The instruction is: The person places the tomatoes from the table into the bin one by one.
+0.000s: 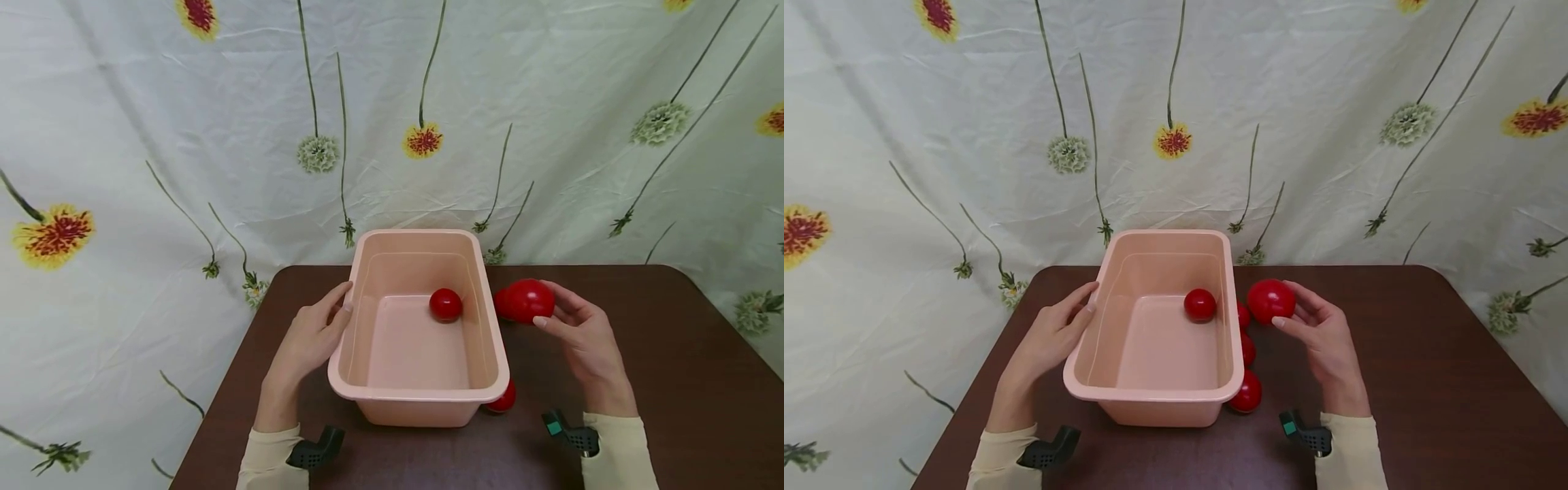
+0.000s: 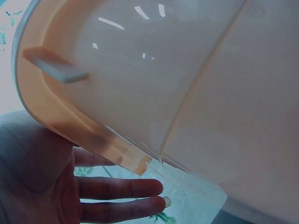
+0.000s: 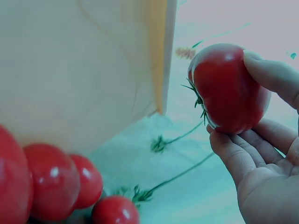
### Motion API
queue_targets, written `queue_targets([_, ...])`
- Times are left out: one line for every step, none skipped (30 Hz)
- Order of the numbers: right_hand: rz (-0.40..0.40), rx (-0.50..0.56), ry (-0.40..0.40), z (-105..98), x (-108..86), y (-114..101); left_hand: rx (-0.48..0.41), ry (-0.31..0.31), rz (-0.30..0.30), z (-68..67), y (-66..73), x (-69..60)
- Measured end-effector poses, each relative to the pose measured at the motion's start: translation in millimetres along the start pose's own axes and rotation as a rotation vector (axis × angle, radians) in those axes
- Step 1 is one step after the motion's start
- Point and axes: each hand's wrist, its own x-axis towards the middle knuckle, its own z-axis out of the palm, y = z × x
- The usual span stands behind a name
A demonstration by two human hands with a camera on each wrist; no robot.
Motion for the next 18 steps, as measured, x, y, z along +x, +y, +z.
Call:
queue_targets([-0.013,0.003,-0.005,1,-0.8,-3,-0.003,0.000,-0.001,0.1,0.2,-0.2])
queue_targets([-0.026,0.003,-0.009,2,-1.6,-5,-0.002,0.002,0.000,0.3,0.3,-0.3])
queue_targets([-0.038,0.001,-0.012,4,-2.5,-7,-0.002,0.004,-0.001,0.6,0.3,-0.5])
queue_targets([-0.048,0.001,-0.017,5,-3.6,-9,0.000,0.004,-0.002,0.9,0.4,-0.7])
queue_targets([-0.060,0.004,-0.023,7,-4.7,-11,0.002,0.005,-0.005,1.1,0.7,-1.0])
queue_targets([-0.070,0.007,-0.031,8,-5.9,-13,0.004,0.005,-0.007,1.2,1.0,-1.3])
queue_targets([-0.078,0.013,-0.042,10,-7.0,-14,0.006,0.006,-0.008,1.3,1.2,-1.6])
queue_targets([-0.086,0.018,-0.058,12,-8.0,-16,0.008,0.006,-0.010,1.4,1.3,-1.8])
queue_targets([-0.092,0.024,-0.073,14,-8.9,-17,0.009,0.006,-0.011,1.5,1.3,-2.0])
queue_targets([-0.096,0.032,-0.087,16,-9.7,-18,0.010,0.005,-0.011,1.6,1.4,-2.3])
queue_targets([-0.101,0.037,-0.104,18,-10.3,-19,0.011,0.006,-0.010,1.6,1.5,-2.5])
queue_targets([-0.102,0.040,-0.116,20,-10.9,-20,0.015,0.008,-0.003,1.7,1.4,-2.5])
queue_targets([-0.103,0.043,-0.127,22,-11.4,-21,0.015,0.010,0.001,1.7,1.5,-2.6])
queue_targets([-0.105,0.044,-0.135,24,-11.9,-21,0.016,0.012,0.004,1.7,1.7,-2.7])
queue_targets([-0.105,0.044,-0.139,26,-12.6,-22,0.015,0.013,0.006,1.6,1.9,-2.6])
queue_targets([-0.105,0.044,-0.146,27,-13.2,-23,0.016,0.015,0.009,1.5,2.1,-2.6])
queue_targets([-0.105,0.041,-0.154,29,-13.7,-24,0.018,0.017,0.012,1.3,2.2,-2.5])
queue_targets([-0.104,0.040,-0.160,31,-14.3,-24,0.019,0.020,0.015,1.3,2.2,-2.3])
